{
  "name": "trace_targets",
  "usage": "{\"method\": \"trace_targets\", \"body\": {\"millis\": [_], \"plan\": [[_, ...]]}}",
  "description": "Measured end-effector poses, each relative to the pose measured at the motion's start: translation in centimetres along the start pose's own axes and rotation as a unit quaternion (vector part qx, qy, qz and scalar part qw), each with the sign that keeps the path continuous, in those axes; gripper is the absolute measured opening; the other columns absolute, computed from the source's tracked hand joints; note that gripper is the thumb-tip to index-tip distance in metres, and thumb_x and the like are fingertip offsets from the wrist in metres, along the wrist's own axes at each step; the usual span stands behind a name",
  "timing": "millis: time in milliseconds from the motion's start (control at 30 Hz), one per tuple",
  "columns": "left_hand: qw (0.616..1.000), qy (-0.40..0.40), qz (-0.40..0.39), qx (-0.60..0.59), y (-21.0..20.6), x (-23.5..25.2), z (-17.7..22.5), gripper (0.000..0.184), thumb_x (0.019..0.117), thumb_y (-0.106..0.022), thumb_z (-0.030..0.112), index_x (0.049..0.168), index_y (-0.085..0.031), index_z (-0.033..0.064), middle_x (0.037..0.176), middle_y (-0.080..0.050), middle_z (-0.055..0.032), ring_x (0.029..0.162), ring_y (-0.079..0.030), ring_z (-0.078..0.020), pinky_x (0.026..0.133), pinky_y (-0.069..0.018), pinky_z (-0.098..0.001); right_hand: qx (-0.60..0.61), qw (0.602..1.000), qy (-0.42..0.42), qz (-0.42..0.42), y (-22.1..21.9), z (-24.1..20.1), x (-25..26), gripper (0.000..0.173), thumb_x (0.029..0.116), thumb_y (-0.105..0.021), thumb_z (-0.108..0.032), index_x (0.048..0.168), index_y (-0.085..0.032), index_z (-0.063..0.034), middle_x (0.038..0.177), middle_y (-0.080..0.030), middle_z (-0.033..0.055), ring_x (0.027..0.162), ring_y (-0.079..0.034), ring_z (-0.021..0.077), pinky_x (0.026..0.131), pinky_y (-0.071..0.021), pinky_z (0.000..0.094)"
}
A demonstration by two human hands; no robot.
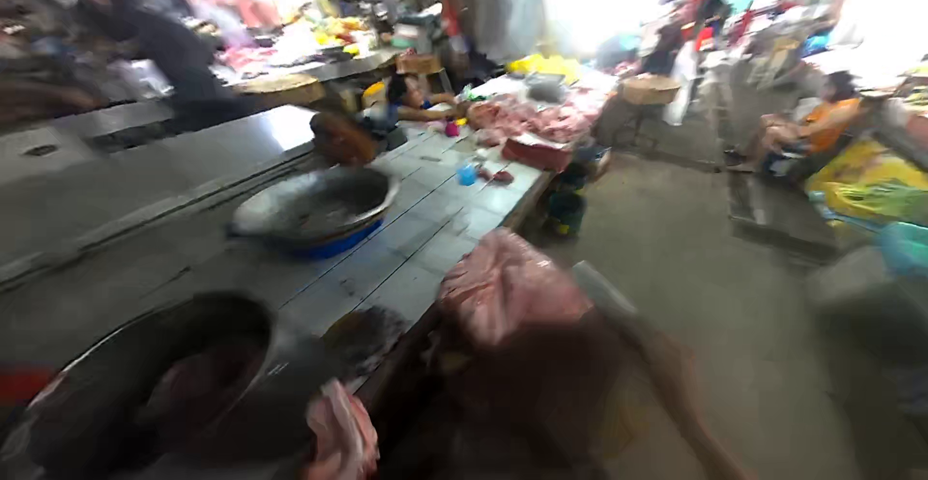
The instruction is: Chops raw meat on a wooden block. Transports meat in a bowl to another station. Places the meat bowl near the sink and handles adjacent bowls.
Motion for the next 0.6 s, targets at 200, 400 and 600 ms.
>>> {"method": "trace_targets", "body": {"millis": [200, 400, 600], "plan": [[0.856, -0.365, 0.326, 0.168, 12.6, -2.4, 24.7, 0.048, 0.0992, -0.056, 0.017, 0.143, -0.044, 0.0037, 0.120, -0.063, -0.0042, 0.101, -0.067, -0.0153, 0.087, -0.0600, -0.0393, 0.073, 0.990, 0.110, 0.041, -1.7, -11.7, -6.4, 0.052, 0.1008, -0.064, -0.027, 0.140, -0.055, 0.0065, 0.146, -0.047, 0.0353, 0.138, -0.048, 0.0453, 0.116, -0.0425, 0.0480], [0.823, -0.278, 0.377, 0.321, 15.6, 5.7, 27.7, 0.062, 0.0965, -0.067, 0.027, 0.148, -0.046, -0.0010, 0.135, -0.060, -0.0179, 0.121, -0.062, -0.0224, 0.102, -0.0548, -0.0420, 0.168, 0.958, 0.220, -0.070, -8.8, -23.3, -11.2, 0.047, 0.1023, -0.063, -0.028, 0.135, -0.058, 0.0050, 0.136, -0.055, 0.0319, 0.120, -0.061, 0.0367, 0.098, -0.0558, 0.0435], [0.837, -0.049, 0.381, 0.391, 25.0, 7.1, 16.7, 0.065, 0.0962, -0.067, 0.053, 0.143, -0.058, 0.0084, 0.148, -0.055, -0.0159, 0.136, -0.055, -0.0302, 0.110, -0.0473, -0.0543, 0.245, 0.914, 0.246, -0.212, -15.9, -32.7, -15.9, 0.040, 0.1013, -0.062, -0.021, 0.132, -0.061, 0.0034, 0.128, -0.062, 0.0224, 0.113, -0.066, 0.0241, 0.095, -0.0588, 0.0346]]}}
Point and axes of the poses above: each hand's wrist, its own x-axis towards the middle knuckle, its own y-axis out of the back of the hand, z = x × y, the point moved 10 cm from there along x, towards the middle knuckle
